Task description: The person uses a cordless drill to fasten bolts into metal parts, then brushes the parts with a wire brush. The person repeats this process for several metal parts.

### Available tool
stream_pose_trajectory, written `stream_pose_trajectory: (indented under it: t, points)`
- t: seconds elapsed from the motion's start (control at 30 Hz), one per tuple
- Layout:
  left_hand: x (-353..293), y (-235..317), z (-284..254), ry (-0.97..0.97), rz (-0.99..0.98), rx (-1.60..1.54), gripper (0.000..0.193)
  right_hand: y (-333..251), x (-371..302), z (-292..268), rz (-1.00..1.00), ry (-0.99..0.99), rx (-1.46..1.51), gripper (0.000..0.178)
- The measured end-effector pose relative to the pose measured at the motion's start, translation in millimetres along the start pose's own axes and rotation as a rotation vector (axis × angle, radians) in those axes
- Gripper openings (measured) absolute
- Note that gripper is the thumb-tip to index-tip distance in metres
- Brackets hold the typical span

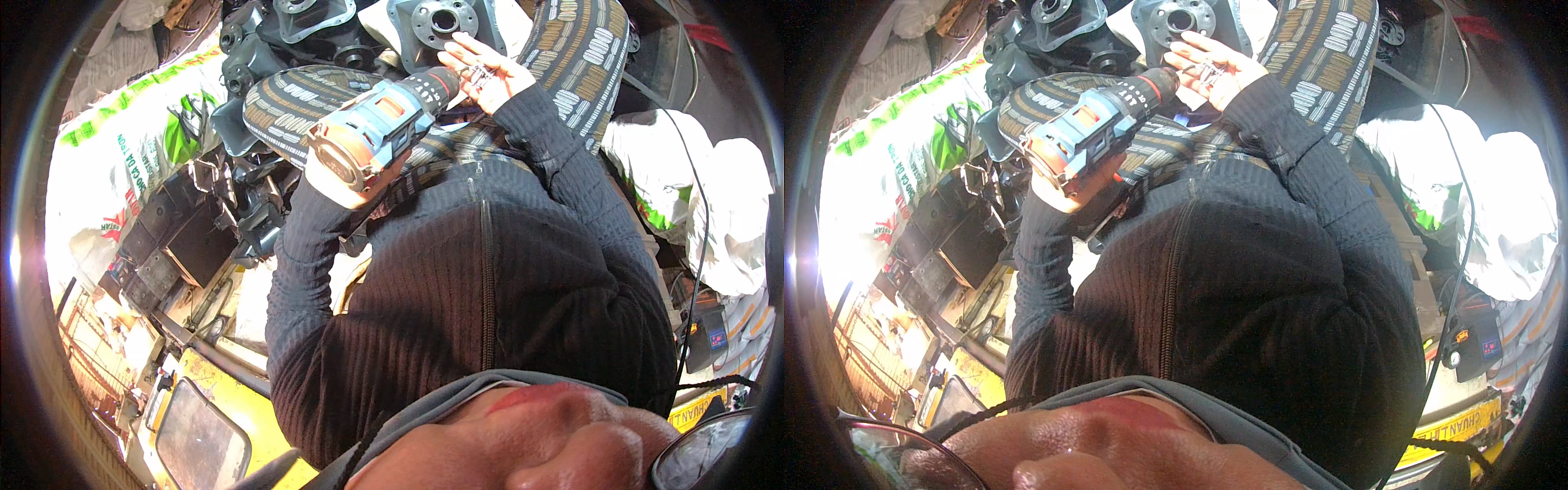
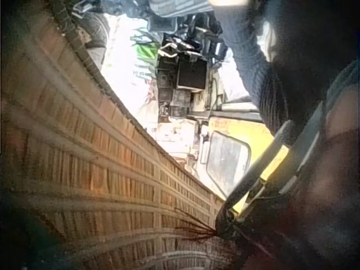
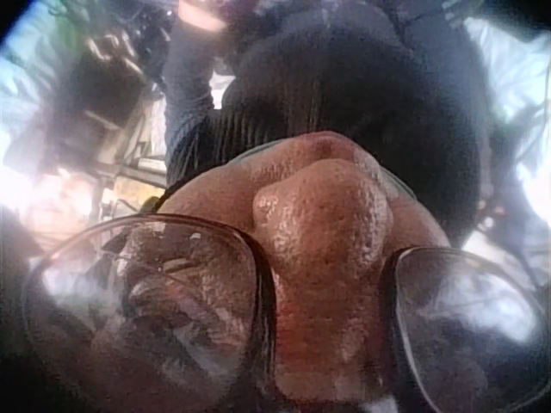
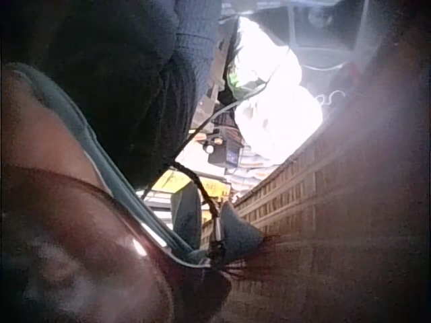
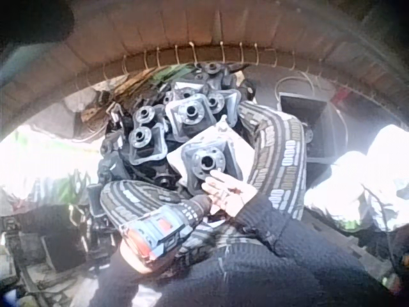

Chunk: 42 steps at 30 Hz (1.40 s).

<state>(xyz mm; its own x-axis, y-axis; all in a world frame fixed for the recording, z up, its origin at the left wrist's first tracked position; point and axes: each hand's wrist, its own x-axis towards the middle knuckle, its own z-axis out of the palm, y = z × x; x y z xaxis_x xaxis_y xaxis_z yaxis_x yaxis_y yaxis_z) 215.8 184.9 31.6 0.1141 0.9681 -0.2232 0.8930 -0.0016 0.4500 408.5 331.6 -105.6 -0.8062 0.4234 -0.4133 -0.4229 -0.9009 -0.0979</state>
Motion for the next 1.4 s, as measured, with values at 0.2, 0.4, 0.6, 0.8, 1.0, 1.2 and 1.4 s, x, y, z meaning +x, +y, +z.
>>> stream_pose_trajectory:
  t: [0.2,0.4,0.6,0.8,1.0,1.2,1.4]
  points:
    - [2.7,-3.3,-2.4,0.062,0.018,-0.004,0.057,4.2,7.4,-7.6,-0.010,-0.004,-0.021,0.038]
    - [8.9,-0.6,-14.0,0.178,0.035,-0.039,0.031,12.3,6.9,-7.9,0.165,0.109,0.015,0.034]
    - [6.1,3.4,-17.6,0.031,-0.060,-0.073,0.040,17.3,6.3,-8.9,0.092,0.197,-0.032,0.019]
    - [7.6,0.9,-14.8,0.117,-0.026,-0.079,0.033,11.6,12.0,-12.5,0.116,0.142,0.005,0.016]
    - [10.3,-1.6,-17.0,-0.017,0.073,0.196,0.045,18.3,14.2,-9.3,0.119,0.254,0.024,0.016]
    - [14.1,-14.8,-16.0,-0.297,-0.261,-0.407,0.057,26.8,28.2,-17.8,0.203,0.251,-0.039,0.020]
    - [23.4,-46.6,2.0,-0.261,-0.359,-0.346,0.066,25.2,40.0,-53.9,0.205,0.550,-0.277,0.030]
